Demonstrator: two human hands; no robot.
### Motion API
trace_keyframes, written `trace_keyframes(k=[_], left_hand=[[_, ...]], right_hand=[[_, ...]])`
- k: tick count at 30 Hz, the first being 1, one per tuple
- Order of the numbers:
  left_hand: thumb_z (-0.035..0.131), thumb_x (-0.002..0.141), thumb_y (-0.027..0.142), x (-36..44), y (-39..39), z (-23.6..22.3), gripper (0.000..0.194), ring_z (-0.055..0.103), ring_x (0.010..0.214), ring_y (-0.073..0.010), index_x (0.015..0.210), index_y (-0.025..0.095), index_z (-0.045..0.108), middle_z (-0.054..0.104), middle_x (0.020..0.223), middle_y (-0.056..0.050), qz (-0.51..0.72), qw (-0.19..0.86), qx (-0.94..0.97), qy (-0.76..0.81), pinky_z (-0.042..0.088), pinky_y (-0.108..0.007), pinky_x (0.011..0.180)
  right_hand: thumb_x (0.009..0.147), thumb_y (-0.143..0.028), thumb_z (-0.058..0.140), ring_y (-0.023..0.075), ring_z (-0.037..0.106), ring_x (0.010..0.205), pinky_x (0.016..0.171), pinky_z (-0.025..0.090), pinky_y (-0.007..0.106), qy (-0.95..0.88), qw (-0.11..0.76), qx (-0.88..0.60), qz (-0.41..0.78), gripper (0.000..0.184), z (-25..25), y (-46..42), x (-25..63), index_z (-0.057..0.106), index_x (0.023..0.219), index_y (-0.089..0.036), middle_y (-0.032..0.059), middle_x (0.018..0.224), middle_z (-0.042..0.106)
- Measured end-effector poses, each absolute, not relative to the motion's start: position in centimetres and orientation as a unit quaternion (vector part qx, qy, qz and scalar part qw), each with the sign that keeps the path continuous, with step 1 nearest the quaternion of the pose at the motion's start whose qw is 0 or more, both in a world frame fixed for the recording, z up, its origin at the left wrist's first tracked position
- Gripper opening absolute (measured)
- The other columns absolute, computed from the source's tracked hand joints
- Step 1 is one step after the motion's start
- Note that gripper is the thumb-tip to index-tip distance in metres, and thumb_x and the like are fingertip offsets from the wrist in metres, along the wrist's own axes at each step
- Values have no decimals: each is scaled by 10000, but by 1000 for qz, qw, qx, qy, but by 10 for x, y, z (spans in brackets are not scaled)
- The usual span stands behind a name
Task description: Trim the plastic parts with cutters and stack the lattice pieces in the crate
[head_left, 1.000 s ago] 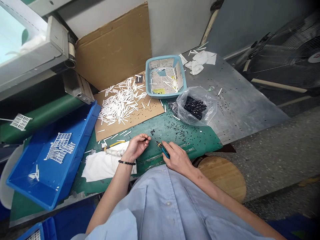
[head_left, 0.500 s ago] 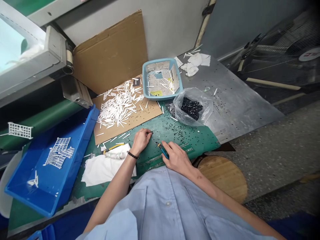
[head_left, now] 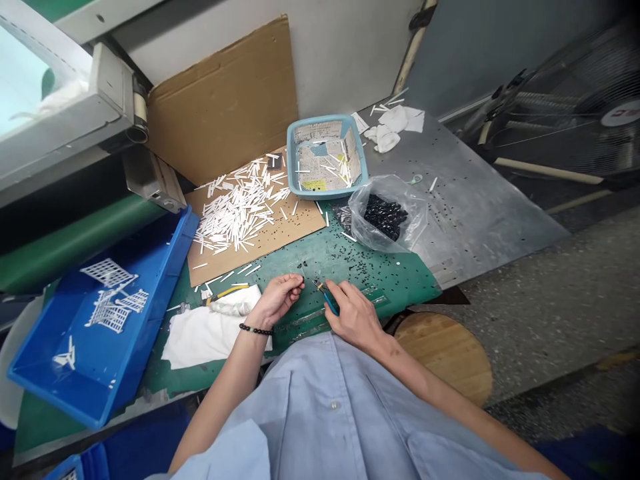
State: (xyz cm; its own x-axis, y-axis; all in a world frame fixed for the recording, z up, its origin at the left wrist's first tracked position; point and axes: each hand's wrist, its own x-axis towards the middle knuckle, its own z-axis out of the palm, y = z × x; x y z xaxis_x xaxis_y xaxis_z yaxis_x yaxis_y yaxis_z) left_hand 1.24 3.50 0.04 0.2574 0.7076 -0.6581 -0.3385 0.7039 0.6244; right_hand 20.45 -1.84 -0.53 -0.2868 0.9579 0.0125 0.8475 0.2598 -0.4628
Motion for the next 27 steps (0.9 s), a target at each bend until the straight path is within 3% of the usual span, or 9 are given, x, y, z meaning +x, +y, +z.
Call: trace_keyframes(k=[13,27], left_hand=[[787,695,237,3,28,-7,212,459,514,-19,732,80,648,588,685,-26,296,806,176,481,356,-113,438],[801,652,292,0,28,-2,278,391,459,-8,660,79,623,543,598,-2,241,795,220,512,257,-137,410]], right_hand=[[857,-247,499,241,470,875,759,378,362,-836,81,-524,137,493,5,-16,200,472,1334,-128,98,991,566],[825,-210,528,254,494,895,772,427,369,-851,20,-504,146,533,14,-16,198,455,1345,-120,112,1009,567]])
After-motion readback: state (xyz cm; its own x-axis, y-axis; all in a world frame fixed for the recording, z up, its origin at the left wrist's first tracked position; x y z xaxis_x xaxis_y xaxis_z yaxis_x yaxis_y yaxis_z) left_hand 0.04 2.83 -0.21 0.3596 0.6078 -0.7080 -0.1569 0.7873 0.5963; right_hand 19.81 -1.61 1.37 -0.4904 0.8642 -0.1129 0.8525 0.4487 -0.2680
